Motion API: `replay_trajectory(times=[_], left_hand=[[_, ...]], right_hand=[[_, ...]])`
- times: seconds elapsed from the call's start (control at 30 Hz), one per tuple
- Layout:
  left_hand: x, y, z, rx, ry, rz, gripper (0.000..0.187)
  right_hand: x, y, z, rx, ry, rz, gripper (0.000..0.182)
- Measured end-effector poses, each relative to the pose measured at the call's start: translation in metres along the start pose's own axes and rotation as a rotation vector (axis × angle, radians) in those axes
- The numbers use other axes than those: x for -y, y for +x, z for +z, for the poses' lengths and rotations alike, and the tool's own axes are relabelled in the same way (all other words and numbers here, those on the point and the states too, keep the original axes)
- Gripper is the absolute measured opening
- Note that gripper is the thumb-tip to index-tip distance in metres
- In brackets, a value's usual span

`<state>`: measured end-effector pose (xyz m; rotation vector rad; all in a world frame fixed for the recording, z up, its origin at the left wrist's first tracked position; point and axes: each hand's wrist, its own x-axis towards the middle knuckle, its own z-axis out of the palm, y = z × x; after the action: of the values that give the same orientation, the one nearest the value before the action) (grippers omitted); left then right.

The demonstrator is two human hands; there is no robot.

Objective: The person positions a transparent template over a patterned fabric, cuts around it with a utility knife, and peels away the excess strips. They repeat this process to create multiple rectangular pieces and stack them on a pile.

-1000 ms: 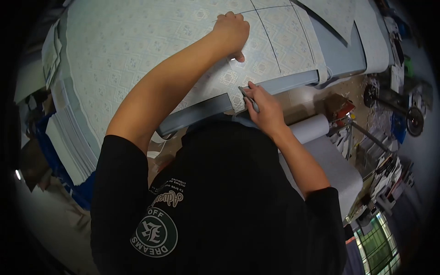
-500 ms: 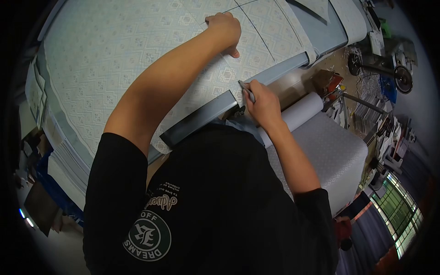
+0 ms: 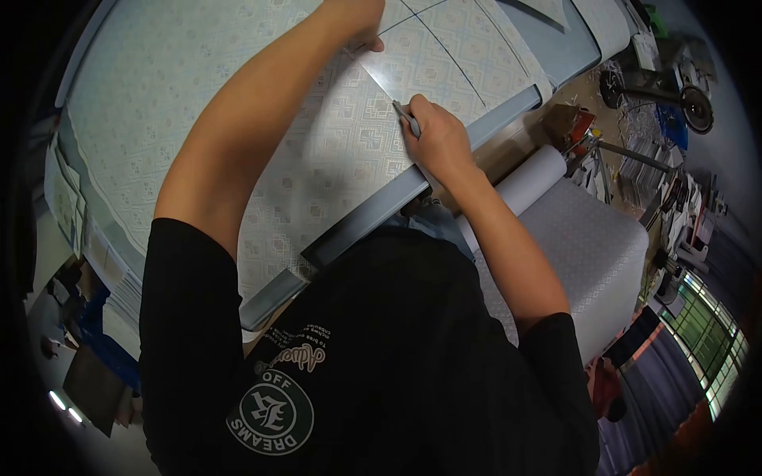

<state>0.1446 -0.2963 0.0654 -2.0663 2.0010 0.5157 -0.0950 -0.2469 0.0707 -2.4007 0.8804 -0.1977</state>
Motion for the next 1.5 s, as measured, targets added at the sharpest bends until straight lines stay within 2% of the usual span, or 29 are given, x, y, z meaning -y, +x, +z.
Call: replay_trajectory(times=[0.07,0.13,0.23,0.33,0.43,0.63,0.83,0.93,1.33,1.4,1.5], left_hand=[[0.013,0.005,0.01,0.002,-0.025,-0.003,0.051],[0.023,0.005,0.017,0.011,-0.046,0.0,0.05],[0.033,0.006,0.025,0.025,-0.072,0.006,0.049],[0.054,0.004,0.026,0.026,-0.092,-0.018,0.048],[0.082,0.004,0.026,0.027,-0.101,-0.045,0.047],[0.133,0.018,0.024,0.005,-0.143,-0.097,0.046],[0.155,0.031,0.041,0.02,-0.21,-0.115,0.044],[0.166,0.031,0.049,0.025,-0.248,-0.142,0.044],[0.191,0.008,0.047,0.001,-0.369,-0.254,0.041],[0.193,0.003,0.039,-0.021,-0.385,-0.273,0.041],[0.195,-0.009,0.021,-0.053,-0.396,-0.299,0.04]], right_hand=[[0.001,0.008,0.005,-0.004,-0.003,-0.007,0.017],[0.0,0.024,0.019,-0.13,0.052,-0.133,0.018],[0.016,0.079,0.043,-0.217,0.041,-0.171,0.017],[0.034,0.122,0.054,-0.177,0.031,-0.14,0.016],[0.044,0.127,0.048,-0.12,0.005,-0.067,0.017],[0.043,0.132,0.048,-0.139,0.04,-0.097,0.017],[0.068,0.216,0.071,-0.163,0.004,-0.123,0.02],[0.065,0.229,0.082,-0.182,0.052,-0.133,0.02],[0.057,0.235,0.084,-0.359,0.337,-0.206,0.021],[0.039,0.2,0.059,-0.346,0.324,-0.105,0.021],[-0.022,0.144,0.031,-0.366,0.253,-0.056,0.02]])
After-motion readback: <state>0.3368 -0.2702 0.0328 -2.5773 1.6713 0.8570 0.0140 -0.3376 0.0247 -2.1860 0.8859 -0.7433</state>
